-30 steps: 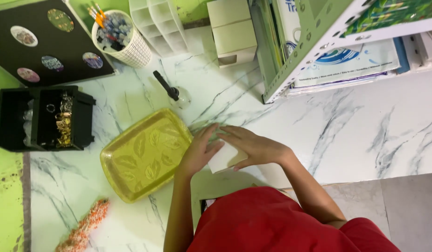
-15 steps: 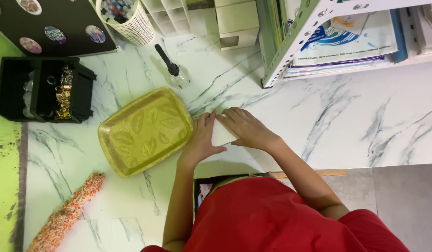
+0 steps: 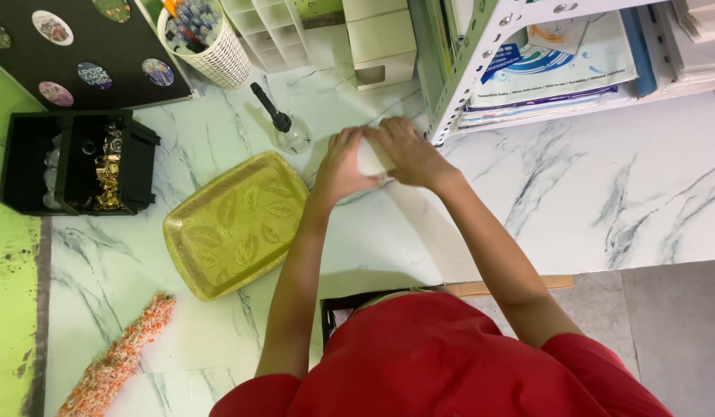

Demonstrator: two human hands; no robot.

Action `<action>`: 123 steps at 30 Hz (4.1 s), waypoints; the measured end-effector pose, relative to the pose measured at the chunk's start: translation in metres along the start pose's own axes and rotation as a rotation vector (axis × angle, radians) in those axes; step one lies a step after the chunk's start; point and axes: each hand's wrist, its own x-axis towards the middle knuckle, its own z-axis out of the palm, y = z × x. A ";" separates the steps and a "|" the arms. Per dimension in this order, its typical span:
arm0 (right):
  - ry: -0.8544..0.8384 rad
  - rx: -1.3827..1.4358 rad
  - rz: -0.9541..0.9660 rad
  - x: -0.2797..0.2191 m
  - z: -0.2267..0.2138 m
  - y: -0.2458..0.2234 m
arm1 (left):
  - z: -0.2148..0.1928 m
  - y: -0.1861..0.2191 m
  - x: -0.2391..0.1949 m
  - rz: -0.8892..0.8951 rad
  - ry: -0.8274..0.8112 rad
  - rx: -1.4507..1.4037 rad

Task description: Packaging mugs into boxes and sorting metal keychain parts into a plastic bag.

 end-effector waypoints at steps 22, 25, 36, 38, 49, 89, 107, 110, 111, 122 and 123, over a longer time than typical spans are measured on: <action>0.311 -0.194 0.264 0.069 0.038 0.083 | 0.050 -0.070 0.117 0.117 0.178 -0.230; 0.324 -0.134 0.259 0.071 0.039 0.088 | 0.061 -0.077 0.121 0.001 0.145 -0.363; 0.328 -0.202 0.187 0.076 0.040 0.092 | 0.063 -0.075 0.118 -0.048 0.236 -0.364; 0.310 -0.204 0.197 0.076 0.039 0.088 | 0.064 -0.073 0.114 0.000 0.264 -0.357; 0.300 -0.078 0.005 0.065 0.036 0.001 | 0.008 -0.045 0.027 0.041 0.210 -0.249; 0.029 0.570 0.342 0.070 0.124 -0.072 | -0.022 -0.095 -0.068 -0.335 0.397 -0.396; -0.008 0.413 0.081 0.049 0.194 -0.070 | -0.001 -0.087 -0.316 -1.007 0.886 0.330; -0.060 0.419 0.058 0.049 0.188 -0.061 | 0.008 -0.087 -0.325 -1.003 0.959 0.243; -0.084 0.419 0.032 0.049 0.189 -0.057 | 0.007 -0.083 -0.327 -1.035 0.981 0.212; -0.233 0.387 -0.079 0.074 0.192 -0.098 | -0.013 -0.047 -0.353 -1.115 0.863 0.428; -0.244 0.367 -0.089 0.076 0.194 -0.106 | -0.014 -0.046 -0.357 -1.107 0.834 0.489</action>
